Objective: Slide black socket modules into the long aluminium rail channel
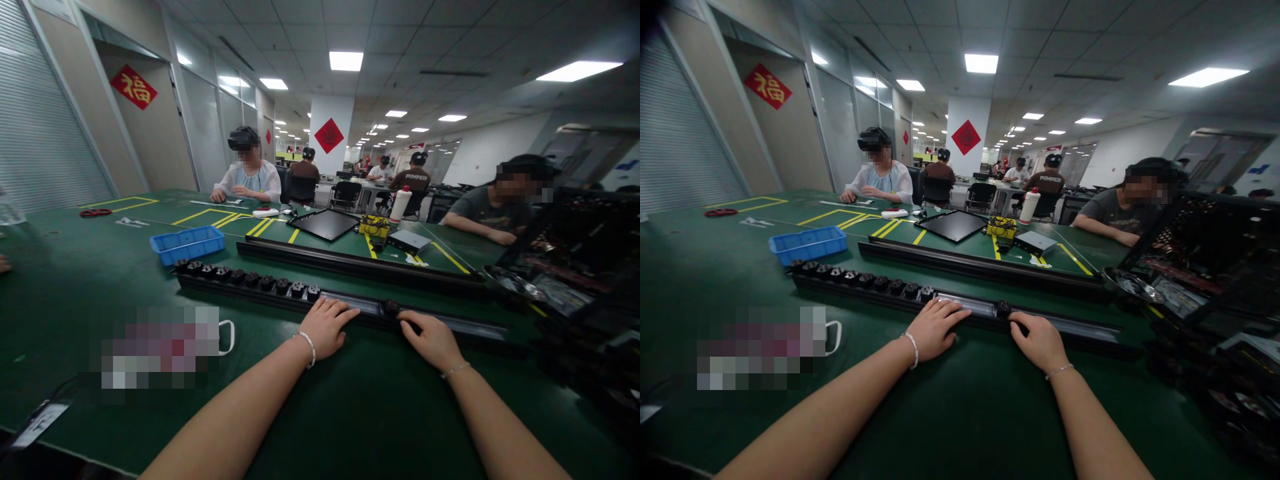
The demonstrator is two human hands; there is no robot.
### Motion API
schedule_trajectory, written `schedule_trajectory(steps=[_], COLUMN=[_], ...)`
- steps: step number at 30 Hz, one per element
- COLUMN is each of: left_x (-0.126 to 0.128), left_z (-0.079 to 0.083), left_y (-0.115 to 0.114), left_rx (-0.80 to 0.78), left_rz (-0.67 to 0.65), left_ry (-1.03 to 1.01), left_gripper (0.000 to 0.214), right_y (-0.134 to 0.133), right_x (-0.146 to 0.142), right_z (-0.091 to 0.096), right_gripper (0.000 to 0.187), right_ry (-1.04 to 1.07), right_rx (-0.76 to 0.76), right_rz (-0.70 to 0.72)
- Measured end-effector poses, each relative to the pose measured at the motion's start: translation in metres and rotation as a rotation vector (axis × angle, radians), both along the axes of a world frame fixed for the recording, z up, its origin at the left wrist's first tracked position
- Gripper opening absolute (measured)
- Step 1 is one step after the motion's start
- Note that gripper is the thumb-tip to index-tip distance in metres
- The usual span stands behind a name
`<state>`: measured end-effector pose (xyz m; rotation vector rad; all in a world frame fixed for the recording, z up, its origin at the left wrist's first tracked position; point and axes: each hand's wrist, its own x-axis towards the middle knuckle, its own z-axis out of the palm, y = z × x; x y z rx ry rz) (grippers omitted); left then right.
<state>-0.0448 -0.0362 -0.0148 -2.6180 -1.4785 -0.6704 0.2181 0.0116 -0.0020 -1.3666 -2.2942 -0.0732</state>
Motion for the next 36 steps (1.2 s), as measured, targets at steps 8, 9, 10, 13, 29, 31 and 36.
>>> schedule_trajectory(steps=[8, 9, 10, 13, 29, 31, 36], left_x=[-0.0006, -0.0007, -0.0008, -0.0012, -0.0016, -0.0012, 0.0002], left_z=[0.0014, 0.0015, 0.0016, 0.0017, 0.0022, 0.0027, 0.0054], left_y=[0.0004, 0.0006, 0.0007, 0.0012, 0.0017, 0.0015, 0.0005], left_rx=[0.001, 0.0, -0.001, -0.001, -0.013, -0.015, -0.03], left_rz=[-0.003, -0.004, -0.005, -0.01, -0.015, -0.014, -0.003], left_ry=[0.003, 0.002, 0.001, -0.002, 0.0, 0.003, -0.001], left_gripper=[0.061, 0.061, 0.061, 0.061, 0.061, 0.062, 0.063], right_y=[0.003, 0.0034, 0.0038, 0.0053, 0.0054, 0.0052, 0.0047], right_x=[0.002, 0.002, 0.002, 0.0022, 0.0006, 0.0005, 0.0014], right_z=[-0.0023, -0.0023, -0.0024, -0.0027, -0.0015, -0.0011, 0.0007], right_gripper=[0.026, 0.025, 0.025, 0.025, 0.024, 0.024, 0.025], right_ry=[-0.026, -0.027, -0.028, -0.03, -0.005, -0.006, 0.021], right_rx=[0.026, 0.029, 0.03, 0.031, 0.019, 0.02, 0.018], right_rz=[-0.016, -0.016, -0.016, -0.021, -0.022, -0.023, 0.005])
